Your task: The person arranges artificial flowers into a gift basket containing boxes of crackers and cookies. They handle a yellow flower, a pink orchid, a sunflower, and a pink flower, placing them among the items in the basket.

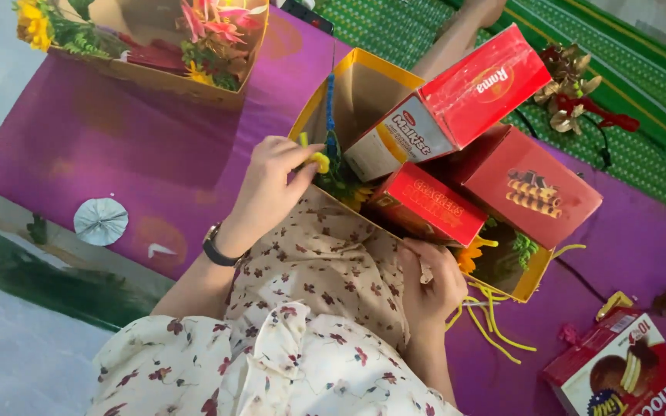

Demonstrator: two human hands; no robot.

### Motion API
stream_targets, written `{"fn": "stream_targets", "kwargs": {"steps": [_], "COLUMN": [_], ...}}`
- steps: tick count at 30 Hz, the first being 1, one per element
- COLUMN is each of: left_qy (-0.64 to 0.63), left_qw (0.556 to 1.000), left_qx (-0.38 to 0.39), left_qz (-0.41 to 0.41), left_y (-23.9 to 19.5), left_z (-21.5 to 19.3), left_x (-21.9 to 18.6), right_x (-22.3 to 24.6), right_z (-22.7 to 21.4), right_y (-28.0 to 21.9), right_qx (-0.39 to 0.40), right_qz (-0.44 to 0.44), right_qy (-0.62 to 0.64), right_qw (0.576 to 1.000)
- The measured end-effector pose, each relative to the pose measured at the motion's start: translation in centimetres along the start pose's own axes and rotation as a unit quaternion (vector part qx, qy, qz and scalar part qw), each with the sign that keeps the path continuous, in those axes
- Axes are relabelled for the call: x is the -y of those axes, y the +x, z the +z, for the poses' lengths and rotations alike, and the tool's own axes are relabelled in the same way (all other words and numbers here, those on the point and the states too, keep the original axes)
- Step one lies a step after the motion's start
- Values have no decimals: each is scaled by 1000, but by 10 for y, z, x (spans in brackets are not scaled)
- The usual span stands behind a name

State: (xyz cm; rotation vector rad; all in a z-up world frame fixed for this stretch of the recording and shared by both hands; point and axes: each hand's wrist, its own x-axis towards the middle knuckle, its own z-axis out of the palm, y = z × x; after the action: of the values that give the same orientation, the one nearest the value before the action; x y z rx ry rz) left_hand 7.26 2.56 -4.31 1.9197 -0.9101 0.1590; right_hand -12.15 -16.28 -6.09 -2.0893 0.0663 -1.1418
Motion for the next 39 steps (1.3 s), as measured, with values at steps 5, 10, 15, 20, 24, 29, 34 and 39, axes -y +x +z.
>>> {"fn": "stream_targets", "kwargs": {"steps": [5,10,15,20,24,29,34,39], "left_qy": [63,91,108,41,87,228,242,262], "left_qw": [996,993,992,999,991,958,962,963], "left_qx": [-5,24,34,-15,-82,-165,-115,-57], "left_qz": [-56,-70,-56,-23,-53,-50,-60,-39], "left_y": [-7,2,10,20,18,29,67,125], "left_z": [19,23,7,-12,-41,-89,-104,-54], "left_x": [25,22,18,15,41,107,213,298], "right_x": [-4,-1,-3,-2,-5,14,12,12], "right_z": [-1,-4,-4,-3,-4,-3,1,4], "right_y": [-2,2,2,3,0,4,7,9], "right_qx": [18,34,44,48,43,66,65,73], "right_qz": [22,33,25,18,24,129,98,56], "right_qy": [-30,-26,-37,-35,-32,-68,-105,-110], "right_qw": [999,999,998,998,998,987,988,990]}}
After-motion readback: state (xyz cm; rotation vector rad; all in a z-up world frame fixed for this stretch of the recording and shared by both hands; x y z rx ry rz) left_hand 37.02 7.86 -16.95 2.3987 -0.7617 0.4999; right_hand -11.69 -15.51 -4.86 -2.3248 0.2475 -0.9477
